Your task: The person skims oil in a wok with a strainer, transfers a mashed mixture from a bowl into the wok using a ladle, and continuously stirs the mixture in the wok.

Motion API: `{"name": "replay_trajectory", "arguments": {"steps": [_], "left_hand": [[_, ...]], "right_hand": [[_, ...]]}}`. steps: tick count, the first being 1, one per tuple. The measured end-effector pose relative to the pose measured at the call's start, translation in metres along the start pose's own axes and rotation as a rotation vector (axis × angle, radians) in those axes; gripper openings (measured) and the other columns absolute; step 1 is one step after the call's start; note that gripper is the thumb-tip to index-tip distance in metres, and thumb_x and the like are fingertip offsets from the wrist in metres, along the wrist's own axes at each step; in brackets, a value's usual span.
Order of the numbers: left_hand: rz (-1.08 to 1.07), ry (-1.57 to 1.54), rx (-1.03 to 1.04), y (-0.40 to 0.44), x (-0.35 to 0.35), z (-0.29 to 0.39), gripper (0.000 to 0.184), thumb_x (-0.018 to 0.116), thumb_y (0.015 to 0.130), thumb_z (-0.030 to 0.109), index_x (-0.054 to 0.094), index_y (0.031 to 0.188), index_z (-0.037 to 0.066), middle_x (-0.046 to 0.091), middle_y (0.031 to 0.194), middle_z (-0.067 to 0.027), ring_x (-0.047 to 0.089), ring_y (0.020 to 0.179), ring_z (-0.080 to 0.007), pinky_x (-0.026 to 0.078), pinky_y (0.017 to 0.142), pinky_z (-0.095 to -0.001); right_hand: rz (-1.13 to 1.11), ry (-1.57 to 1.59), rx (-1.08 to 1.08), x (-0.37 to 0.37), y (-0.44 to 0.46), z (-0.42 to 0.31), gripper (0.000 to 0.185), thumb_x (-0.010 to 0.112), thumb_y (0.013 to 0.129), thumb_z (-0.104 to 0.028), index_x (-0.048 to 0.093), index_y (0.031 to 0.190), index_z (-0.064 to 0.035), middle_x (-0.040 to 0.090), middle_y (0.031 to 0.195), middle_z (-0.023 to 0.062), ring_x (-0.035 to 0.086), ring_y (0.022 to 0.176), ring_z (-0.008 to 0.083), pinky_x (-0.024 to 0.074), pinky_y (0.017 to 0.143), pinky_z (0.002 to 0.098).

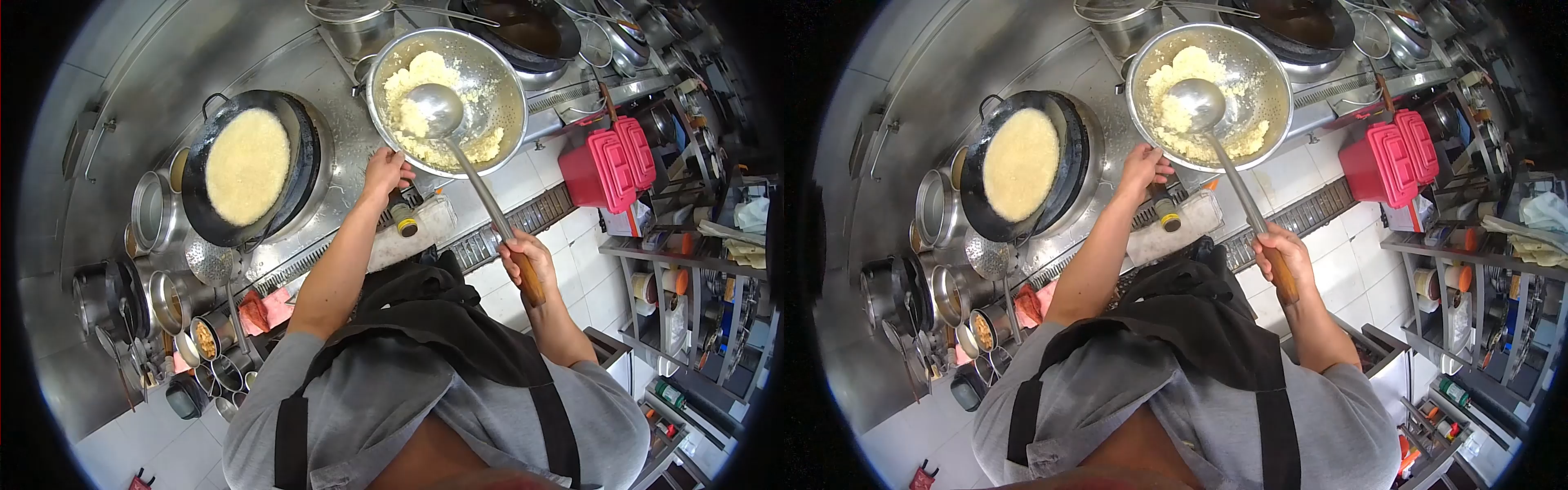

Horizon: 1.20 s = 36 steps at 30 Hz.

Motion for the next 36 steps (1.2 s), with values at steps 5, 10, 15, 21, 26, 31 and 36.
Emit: {"name": "replay_trajectory", "arguments": {"steps": [5,10,15,21,26,31,36], "left_hand": [[-0.119,0.03,0.05,-0.042,-0.029,-0.024,0.033,0.053,0.094,0.019,0.048,0.12,-0.001,0.061,0.091,-0.0095,0.066,0.075,-0.018,0.049,0.054,-0.0284],[-0.295,0.072,-0.058,-0.119,-0.08,-0.085,0.028,0.055,0.093,0.019,0.054,0.115,0.003,0.063,0.086,-0.0061,0.066,0.075,-0.0162,0.046,0.05,-0.026],[-0.156,0.031,-0.12,-0.182,-0.143,-0.16,0.024,0.055,0.093,0.019,0.056,0.111,0.002,0.063,0.083,-0.0072,0.066,0.063,-0.0145,0.044,0.043,-0.0245],[-0.036,0.04,-0.217,-0.212,-0.199,-0.237,0.021,0.057,0.091,0.02,0.059,0.103,0.003,0.064,0.077,-0.005,0.066,0.061,-0.0139,0.046,0.041,-0.0256],[-0.071,0.235,-0.328,-0.217,-0.215,-0.278,0.025,0.056,0.09,0.025,0.064,0.091,0.001,0.066,0.072,-0.0091,0.068,0.059,-0.0183,0.051,0.043,-0.0299],[-0.271,0.361,-0.569,-0.203,-0.18,-0.324,0.035,0.056,0.089,0.028,0.066,0.081,-0.004,0.067,0.068,-0.014,0.069,0.06,-0.0224,0.054,0.046,-0.0316],[0.02,-0.263,-0.628,-0.118,-0.107,-0.415,0.031,0.055,0.09,0.03,0.068,0.096,0.002,0.07,0.083,-0.0142,0.068,0.062,-0.0255,0.058,0.055,-0.0388]], "right_hand": [[0.059,-0.061,-0.084,0.007,-0.018,-0.012,0.034,0.058,0.082,-0.016,0.05,0.108,0.0044,0.054,0.07,0.0059,0.047,0.041,0.0104,0.0357,0.032,0.022],[0.071,-0.246,-0.147,0.047,-0.031,-0.03,0.042,0.055,0.082,-0.013,0.049,0.12,0.0054,0.051,0.069,0.0071,0.045,0.038,0.0108,0.0353,0.029,0.0214],[-0.144,-0.303,-0.136,0.12,-0.013,-0.021,0.049,0.056,0.082,-0.013,0.046,0.125,0.0074,0.051,0.069,0.0081,0.045,0.037,0.0112,0.0352,0.028,0.0216],[-0.357,-0.705,-0.132,0.23,0.055,0.032,0.054,0.059,0.082,-0.004,0.045,0.133,0.0047,0.059,0.069,0.0064,0.052,0.045,0.0118,0.0372,0.037,0.0235],[-0.413,-1.616,-0.61,0.279,0.109,0.066,0.06,0.059,0.077,-0.002,0.043,0.134,0.0036,0.063,0.079,0.0242,0.062,0.062,0.0382,0.0493,0.06,0.0406],[-0.457,-1.777,-0.891,0.273,0.124,0.057,0.063,0.059,0.075,-0.002,0.042,0.136,-0.0027,0.06,0.098,0.0263,0.06,0.085,0.0452,0.0483,0.074,0.0484],[-0.626,-1.851,-0.658,0.268,0.152,0.049,0.063,0.059,0.076,-0.002,0.042,0.137,-0.0033,0.06,0.099,0.0258,0.06,0.086,0.0443,0.0472,0.077,0.0486]]}}
Point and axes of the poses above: each hand's wrist, its own y-axis towards the middle knuckle, its own x-axis out of the palm, z = x × y, the point moved 4 cm from there along y, towards the middle knuckle
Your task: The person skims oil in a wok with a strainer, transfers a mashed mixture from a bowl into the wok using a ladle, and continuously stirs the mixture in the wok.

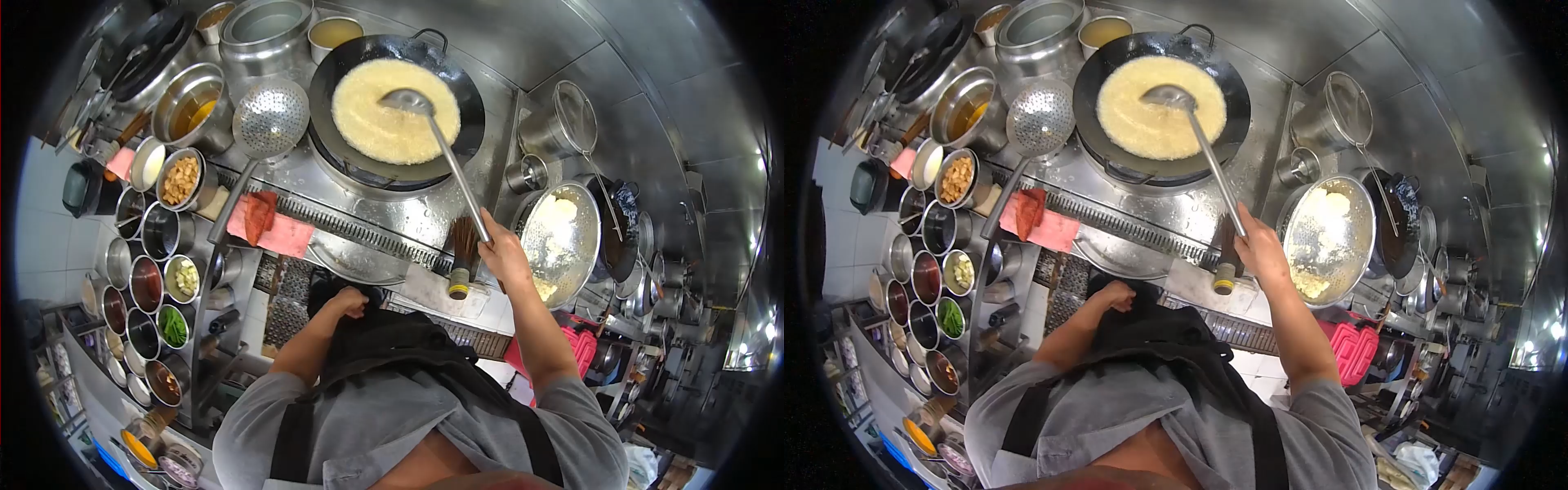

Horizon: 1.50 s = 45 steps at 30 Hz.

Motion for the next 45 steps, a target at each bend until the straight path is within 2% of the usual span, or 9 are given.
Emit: {"name": "replay_trajectory", "arguments": {"steps": [3,10,19,30,35,38,42,44,45], "left_hand": [[0.003,-0.182,-0.031,0.045,0.045,0.018,0.04,0.048,0.094,0.037,0.054,0.126,0.015,0.058,0.124,-0.0114,0.062,0.106,-0.0269,0.054,0.084,-0.0464],[-0.339,-1.301,0.308,0.114,0.123,0.028,0.048,0.041,0.095,0.048,0.049,0.13,0.016,0.053,0.132,-0.0054,0.054,0.118,-0.0254,0.047,0.095,-0.0477],[-0.259,-1.39,0.336,0.071,0.14,0.042,0.042,0.045,0.093,0.05,0.059,0.116,0.017,0.064,0.111,-0.0031,0.063,0.1,-0.0221,0.056,0.078,-0.0426],[-0.3,-1.028,0.221,0.087,0.123,0.033,0.026,0.052,0.091,0.04,0.06,0.107,0.021,0.068,0.097,-0.0019,0.067,0.083,-0.0188,0.057,0.061,-0.0394],[-0.047,0.269,0.167,0.096,0.077,0.014,0.03,0.055,0.086,0.037,0.067,0.095,0.011,0.069,0.085,-0.0084,0.067,0.073,-0.0232,0.055,0.064,-0.0373],[0.237,1.048,0.826,0.082,0.012,-0.03,0.02,0.06,0.086,0.028,0.07,0.095,0.013,0.068,0.1,-0.0136,0.066,0.093,-0.027,0.054,0.078,-0.0396],[0.157,0.982,0.459,0.05,-0.06,-0.139,0.052,0.05,0.087,0.054,0.069,0.087,0.005,0.069,0.093,-0.0169,0.065,0.091,-0.0335,0.05,0.083,-0.042],[0.015,0.356,-0.206,-0.01,-0.085,-0.165,0.057,0.046,0.089,0.06,0.066,0.085,0.007,0.064,0.075,-0.0115,0.063,0.074,-0.0281,0.05,0.073,-0.0411],[0.027,0.373,-0.219,-0.037,-0.095,-0.168,0.057,0.046,0.089,0.06,0.066,0.085,0.007,0.064,0.075,-0.0115,0.063,0.074,-0.0281,0.05,0.073,-0.0411]], "right_hand": [[0.038,-0.114,-0.101,0.007,0.02,0.011,0.064,0.061,0.075,0.002,0.043,0.136,-0.0014,0.061,0.093,0.0238,0.062,0.077,0.0377,0.0482,0.071,0.0424],[0.026,-0.11,-0.055,-0.002,-0.011,0.01,0.064,0.064,0.077,-0.002,0.043,0.137,-0.0061,0.06,0.087,0.0213,0.06,0.072,0.0392,0.0487,0.068,0.0447],[-0.012,0.006,0.099,0.031,-0.03,0.033,0.069,0.065,0.078,-0.003,0.038,0.141,-0.0078,0.059,0.089,0.0205,0.062,0.078,0.0346,0.0496,0.071,0.0416],[0.062,-0.007,0.073,0.033,-0.056,0.038,0.062,0.061,0.084,-0.006,0.038,0.141,-0.0059,0.061,0.101,0.0259,0.061,0.089,0.0427,0.0488,0.077,0.0453],[0.219,-0.067,-0.025,0.029,-0.016,0.03,0.051,0.059,0.084,-0.006,0.046,0.133,-0.0018,0.061,0.096,0.0266,0.061,0.085,0.0437,0.0495,0.073,0.0478],[0.285,-0.002,-0.08,0.032,0.011,0.025,0.05,0.059,0.084,-0.007,0.047,0.132,-0.001,0.061,0.102,0.0279,0.06,0.091,0.0443,0.0489,0.079,0.0464],[0.26,0.106,0.057,0.039,0.042,0.0,0.052,0.061,0.084,-0.012,0.047,0.133,-0.0035,0.061,0.101,0.0302,0.06,0.096,0.044,0.0468,0.083,0.0459],[0.226,0.178,0.137,0.047,0.054,-0.009,0.056,0.063,0.082,-0.018,0.047,0.135,-0.0082,0.062,0.097,0.0306,0.06,0.096,0.0423,0.0461,0.084,0.0442],[0.235,0.2,0.146,0.049,0.056,-0.017,0.056,0.063,0.082,-0.018,0.047,0.135,-0.0082,0.062,0.097,0.0306,0.06,0.096,0.0423,0.0461,0.084,0.0442]]}}
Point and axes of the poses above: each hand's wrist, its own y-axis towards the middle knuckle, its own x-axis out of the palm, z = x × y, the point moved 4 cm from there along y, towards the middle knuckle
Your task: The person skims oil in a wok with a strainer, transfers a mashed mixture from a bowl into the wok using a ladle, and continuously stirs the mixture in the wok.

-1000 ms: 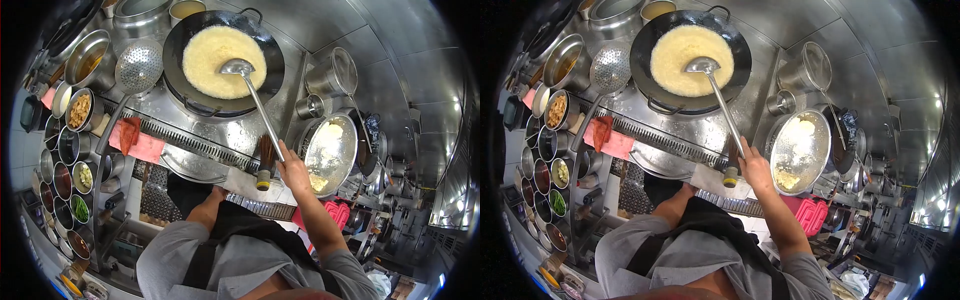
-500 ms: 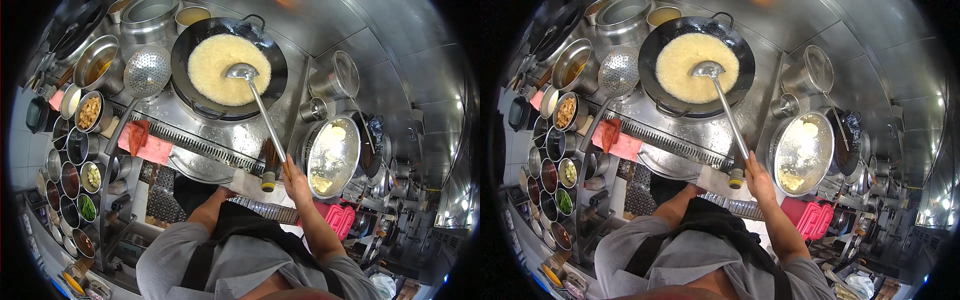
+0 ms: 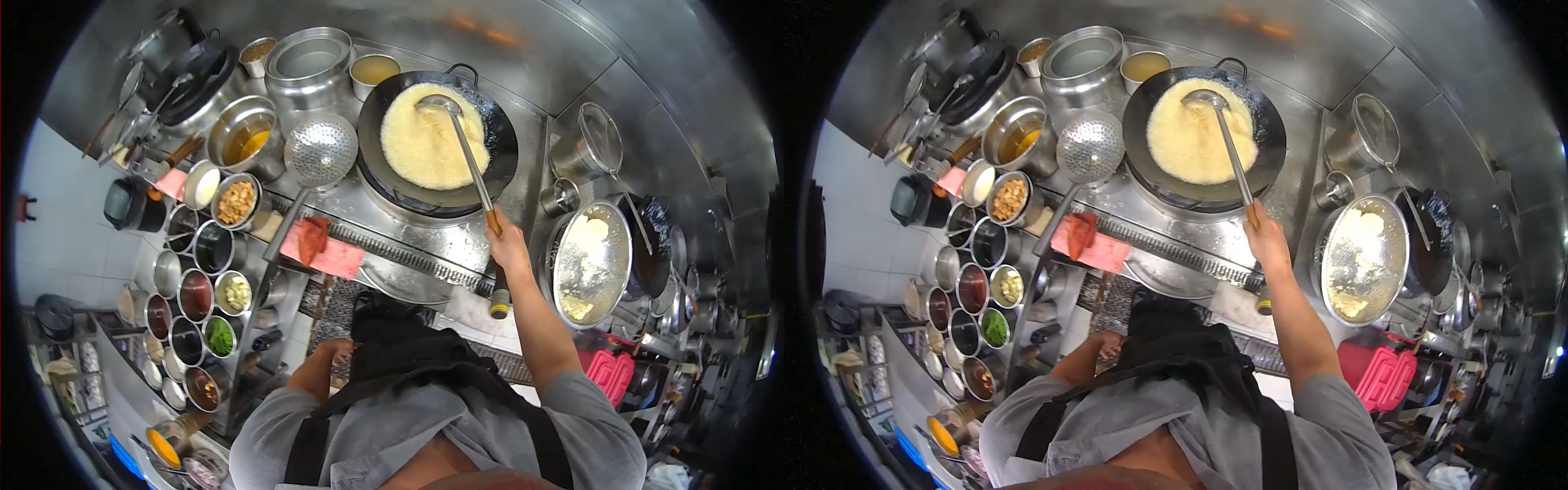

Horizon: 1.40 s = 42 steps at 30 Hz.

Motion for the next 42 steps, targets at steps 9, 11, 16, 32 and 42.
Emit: {"name": "replay_trajectory", "arguments": {"steps": [9,11,16,32,42], "left_hand": [[-0.234,-0.321,0.117,-0.096,-0.063,-0.054,0.03,0.059,0.086,0.042,0.064,0.083,0.013,0.052,0.064,0.0015,0.05,0.051,-0.0132,0.045,0.054,-0.0284],[-0.227,-0.151,0.253,-0.119,-0.085,-0.041,0.024,0.061,0.085,0.037,0.064,0.084,0.013,0.053,0.065,0.0027,0.05,0.051,-0.0118,0.045,0.054,-0.0278],[-0.215,0.288,0.655,-0.087,-0.112,-0.073,0.037,0.062,0.08,0.032,0.067,0.108,0.008,0.068,0.099,-0.0144,0.066,0.084,-0.0256,0.051,0.075,-0.0384],[0.263,0.462,0.678,-0.167,-0.154,-0.014,0.021,0.063,0.08,0.022,0.07,0.098,0.011,0.068,0.074,-0.0051,0.065,0.07,-0.0127,0.052,0.058,-0.0332],[0.451,0.396,0.692,-0.206,-0.144,-0.072,0.02,0.063,0.08,0.021,0.07,0.096,0.011,0.068,0.075,-0.0061,0.066,0.07,-0.013,0.053,0.057,-0.0328]], "right_hand": [[-0.2,0.254,0.239,0.025,-0.061,-0.046,0.058,0.063,0.082,-0.021,0.046,0.137,-0.0076,0.062,0.079,0.0202,0.062,0.067,0.0284,0.0488,0.068,0.0366],[-0.212,0.34,0.318,0.02,-0.086,-0.054,0.057,0.062,0.083,-0.019,0.047,0.137,-0.008,0.052,0.062,0.0111,0.046,0.045,0.0133,0.045,0.051,0.0326],[-0.126,0.21,0.18,0.016,-0.146,-0.039,0.055,0.065,0.083,-0.018,0.049,0.134,-0.0047,0.065,0.081,0.0215,0.065,0.071,0.0279,0.0493,0.07,0.0339],[0.155,-0.116,0.026,0.017,-0.135,-0.044,0.049,0.064,0.082,-0.014,0.052,0.128,-0.0016,0.062,0.101,0.0277,0.06,0.095,0.0427,0.0473,0.082,0.0459],[0.099,-0.16,0.104,0.047,-0.035,-0.061,0.053,0.059,0.084,-0.016,0.046,0.134,-0.007,0.061,0.103,0.029,0.057,0.101,0.0437,0.045,0.087,0.0487]]}}
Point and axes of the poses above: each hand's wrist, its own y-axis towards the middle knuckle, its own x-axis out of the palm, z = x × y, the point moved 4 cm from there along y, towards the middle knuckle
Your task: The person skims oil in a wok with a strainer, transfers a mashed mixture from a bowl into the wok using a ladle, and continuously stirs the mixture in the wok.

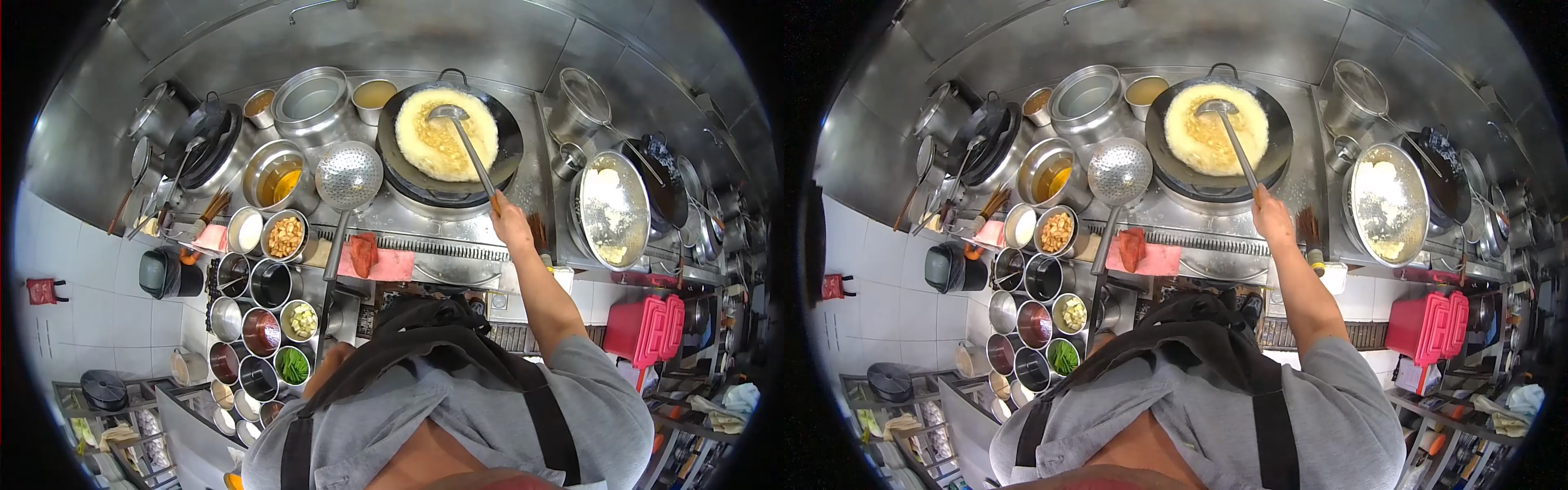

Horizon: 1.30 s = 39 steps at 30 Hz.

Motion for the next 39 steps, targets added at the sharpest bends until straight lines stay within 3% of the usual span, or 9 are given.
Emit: {"name": "replay_trajectory", "arguments": {"steps": [4,7,9,12,20,24,25,28,39], "left_hand": [[0.06,0.011,-0.019,-0.018,0.001,0.0,0.02,0.063,0.08,0.021,0.07,0.096,0.011,0.068,0.075,-0.0065,0.066,0.071,-0.0132,0.053,0.057,-0.0327],[0.091,0.03,-0.009,-0.02,-0.002,0.006,0.02,0.063,0.08,0.021,0.07,0.095,0.011,0.068,0.075,-0.0068,0.067,0.071,-0.0133,0.053,0.057,-0.0325],[0.108,0.052,0.005,-0.017,-0.005,0.012,0.019,0.063,0.08,0.02,0.07,0.095,0.011,0.068,0.075,-0.007,0.067,0.071,-0.0134,0.053,0.057,-0.0325],[0.131,0.104,0.039,-0.008,-0.012,0.025,0.019,0.063,0.079,0.02,0.07,0.095,0.011,0.069,0.076,-0.0073,0.067,0.071,-0.0135,0.053,0.057,-0.0323],[0.12,0.196,0.104,0.017,-0.027,0.039,0.018,0.063,0.079,0.019,0.07,0.093,0.011,0.069,0.076,-0.0078,0.067,0.071,-0.0139,0.053,0.056,-0.0317],[0.002,0.18,0.103,0.03,-0.022,0.021,0.016,0.063,0.078,0.019,0.07,0.09,0.01,0.068,0.076,-0.0075,0.067,0.068,-0.0143,0.052,0.053,-0.031],[-0.019,0.18,0.101,0.033,-0.021,0.019,0.015,0.063,0.078,0.018,0.07,0.089,0.01,0.068,0.076,-0.0075,0.067,0.067,-0.0144,0.052,0.053,-0.0308],[-0.062,0.176,0.095,0.042,-0.021,0.014,0.014,0.063,0.078,0.018,0.07,0.088,0.01,0.068,0.075,-0.0073,0.067,0.066,-0.0146,0.052,0.052,-0.0305],[-0.067,0.128,0.09,0.049,-0.017,0.016,0.013,0.062,0.078,0.017,0.069,0.086,0.01,0.067,0.074,-0.0067,0.066,0.063,-0.0151,0.051,0.05,-0.0314]], "right_hand": [[-0.021,0.074,0.015,0.005,0.012,-0.015,0.055,0.061,0.084,-0.018,0.046,0.136,-0.0071,0.061,0.108,0.0279,0.056,0.107,0.0421,0.0443,0.092,0.0445],[0.051,0.116,-0.087,0.016,0.013,-0.01,0.055,0.061,0.084,-0.018,0.046,0.136,-0.0074,0.066,0.096,0.0234,0.066,0.088,0.0358,0.0509,0.077,0.0409],[-0.08,0.248,0.012,0.017,0.004,-0.009,0.055,0.062,0.084,-0.017,0.047,0.136,-0.0066,0.065,0.082,0.0155,0.063,0.058,0.0225,0.0495,0.055,0.035],[-0.106,0.466,0.026,0.022,-0.018,0.002,0.055,0.062,0.084,-0.015,0.047,0.136,-0.0058,0.06,0.072,0.0085,0.049,0.043,0.012,0.0411,0.04,0.03],[-0.239,0.567,0.123,-0.021,-0.098,0.015,0.054,0.062,0.085,-0.01,0.046,0.137,-0.0044,0.054,0.063,0.0044,0.044,0.039,0.0101,0.0348,0.035,0.0277],[-0.145,0.369,0.063,-0.046,-0.135,0.028,0.053,0.066,0.083,-0.012,0.05,0.134,-0.0057,0.059,0.07,0.0096,0.053,0.051,0.0138,0.046,0.051,0.031],[-0.056,0.322,-0.035,-0.056,-0.142,0.023,0.053,0.066,0.082,-0.013,0.051,0.132,-0.0048,0.066,0.085,0.0188,0.064,0.072,0.0256,0.0497,0.072,0.0347],[-0.11,0.236,0.097,-0.064,-0.151,0.023,0.051,0.066,0.083,-0.014,0.051,0.131,-0.004,0.065,0.101,0.0249,0.064,0.093,0.0369,0.0473,0.084,0.0379],[-0.006,0.14,-0.013,-0.009,-0.082,0.025,0.052,0.062,0.083,-0.014,0.048,0.132,-0.0025,0.06,0.102,0.0301,0.058,0.099,0.0441,0.0458,0.084,0.0466]]}}
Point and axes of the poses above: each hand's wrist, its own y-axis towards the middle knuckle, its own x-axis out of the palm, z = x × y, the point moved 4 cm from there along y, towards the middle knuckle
